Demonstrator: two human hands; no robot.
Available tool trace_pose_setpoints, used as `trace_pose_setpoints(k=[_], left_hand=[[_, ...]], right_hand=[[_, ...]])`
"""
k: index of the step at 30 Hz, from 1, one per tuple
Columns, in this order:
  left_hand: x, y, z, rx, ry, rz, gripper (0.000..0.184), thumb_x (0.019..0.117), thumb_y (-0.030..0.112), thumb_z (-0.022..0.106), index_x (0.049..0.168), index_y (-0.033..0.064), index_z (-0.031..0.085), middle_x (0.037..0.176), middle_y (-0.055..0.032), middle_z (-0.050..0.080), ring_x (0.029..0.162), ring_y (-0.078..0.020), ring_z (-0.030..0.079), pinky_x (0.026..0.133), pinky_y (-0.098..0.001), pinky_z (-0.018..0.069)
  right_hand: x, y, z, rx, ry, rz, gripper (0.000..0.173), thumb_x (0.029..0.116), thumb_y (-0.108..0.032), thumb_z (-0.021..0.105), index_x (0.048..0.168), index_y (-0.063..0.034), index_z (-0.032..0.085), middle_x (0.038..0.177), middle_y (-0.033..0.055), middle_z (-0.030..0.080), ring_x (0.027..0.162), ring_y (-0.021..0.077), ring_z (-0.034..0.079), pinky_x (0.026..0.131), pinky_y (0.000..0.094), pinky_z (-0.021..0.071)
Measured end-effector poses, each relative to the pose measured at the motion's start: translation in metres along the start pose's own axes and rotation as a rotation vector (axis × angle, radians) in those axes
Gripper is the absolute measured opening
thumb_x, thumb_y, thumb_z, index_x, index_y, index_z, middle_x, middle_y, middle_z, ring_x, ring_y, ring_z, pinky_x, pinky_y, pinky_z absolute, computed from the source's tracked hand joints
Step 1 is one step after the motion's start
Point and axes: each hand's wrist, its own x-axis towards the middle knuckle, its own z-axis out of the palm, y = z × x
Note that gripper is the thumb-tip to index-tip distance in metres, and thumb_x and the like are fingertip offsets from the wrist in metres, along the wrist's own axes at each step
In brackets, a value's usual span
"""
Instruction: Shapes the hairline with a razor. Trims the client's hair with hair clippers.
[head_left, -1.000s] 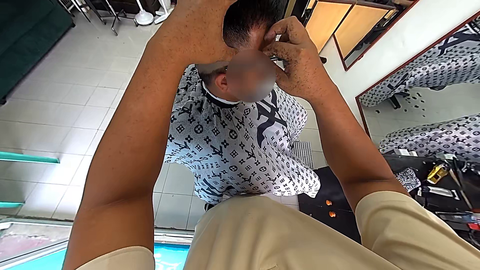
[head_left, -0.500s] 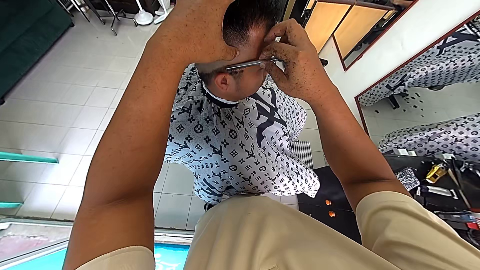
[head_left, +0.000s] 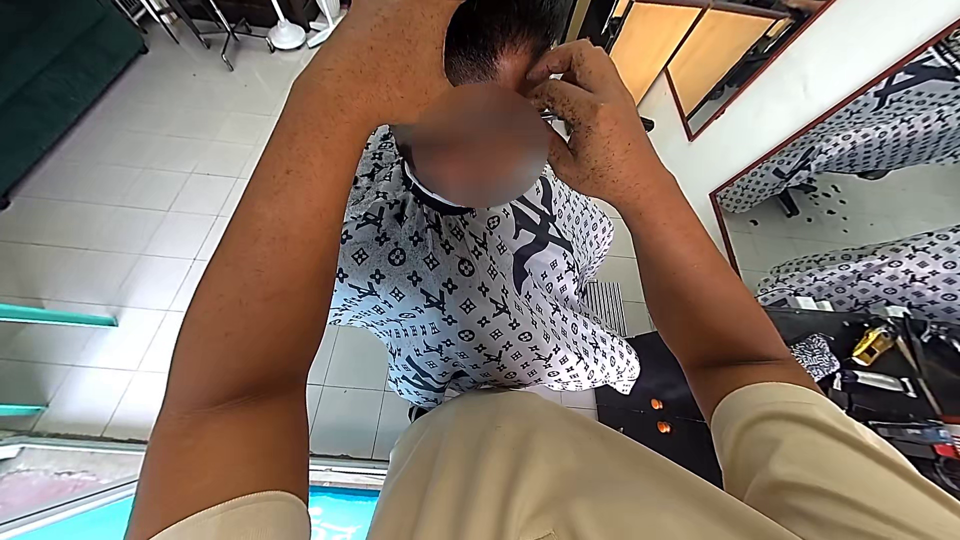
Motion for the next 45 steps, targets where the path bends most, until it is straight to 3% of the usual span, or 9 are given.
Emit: trace_pose_setpoints(k=[15, 36, 42, 45], left_hand=[[0.0, -0.002, 0.002, -0.015, -0.004, -0.03, 0.065, 0.088, 0.034, 0.076, 0.14, 0.0007, 0.056, 0.133, -0.0295, 0.058, 0.128, -0.0465, 0.053, 0.105, -0.0681, 0.0369], [0.001, -0.003, 0.003, -0.017, 0.0, -0.02, 0.064, 0.0866, 0.036, 0.075, 0.137, 0.0004, 0.057, 0.13, -0.0288, 0.06, 0.125, -0.0455, 0.055, 0.103, -0.0679, 0.0385], [0.0, -0.003, 0.003, -0.014, -0.016, -0.047, 0.067, 0.0889, 0.037, 0.074, 0.141, 0.0001, 0.054, 0.134, -0.0297, 0.057, 0.129, -0.0459, 0.052, 0.105, -0.0679, 0.0367], [-0.008, -0.009, 0.003, -0.034, 0.025, 0.032, 0.074, 0.0857, 0.049, 0.072, 0.143, 0.0058, 0.054, 0.138, -0.0235, 0.057, 0.134, -0.0405, 0.05, 0.11, -0.0656, 0.0343]], right_hand=[[-0.002, 0.0, 0.002, -0.034, -0.04, -0.006, 0.024, 0.1024, -0.021, 0.056, 0.105, -0.0057, 0.075, 0.124, 0.022, 0.058, 0.109, 0.032, 0.056, 0.096, 0.0419, 0.0447], [-0.006, -0.005, 0.003, -0.051, -0.046, 0.025, 0.024, 0.1026, -0.02, 0.056, 0.106, -0.0045, 0.073, 0.129, 0.0222, 0.057, 0.111, 0.0321, 0.057, 0.098, 0.0414, 0.0458], [-0.009, -0.007, 0.004, -0.065, -0.055, 0.023, 0.024, 0.102, -0.02, 0.056, 0.104, -0.0051, 0.074, 0.13, 0.023, 0.057, 0.112, 0.0333, 0.057, 0.097, 0.0422, 0.046], [-0.01, -0.007, -0.001, -0.023, -0.018, 0.019, 0.024, 0.1026, -0.02, 0.056, 0.106, -0.0033, 0.073, 0.136, 0.0248, 0.053, 0.11, 0.0305, 0.058, 0.097, 0.0397, 0.0474]])
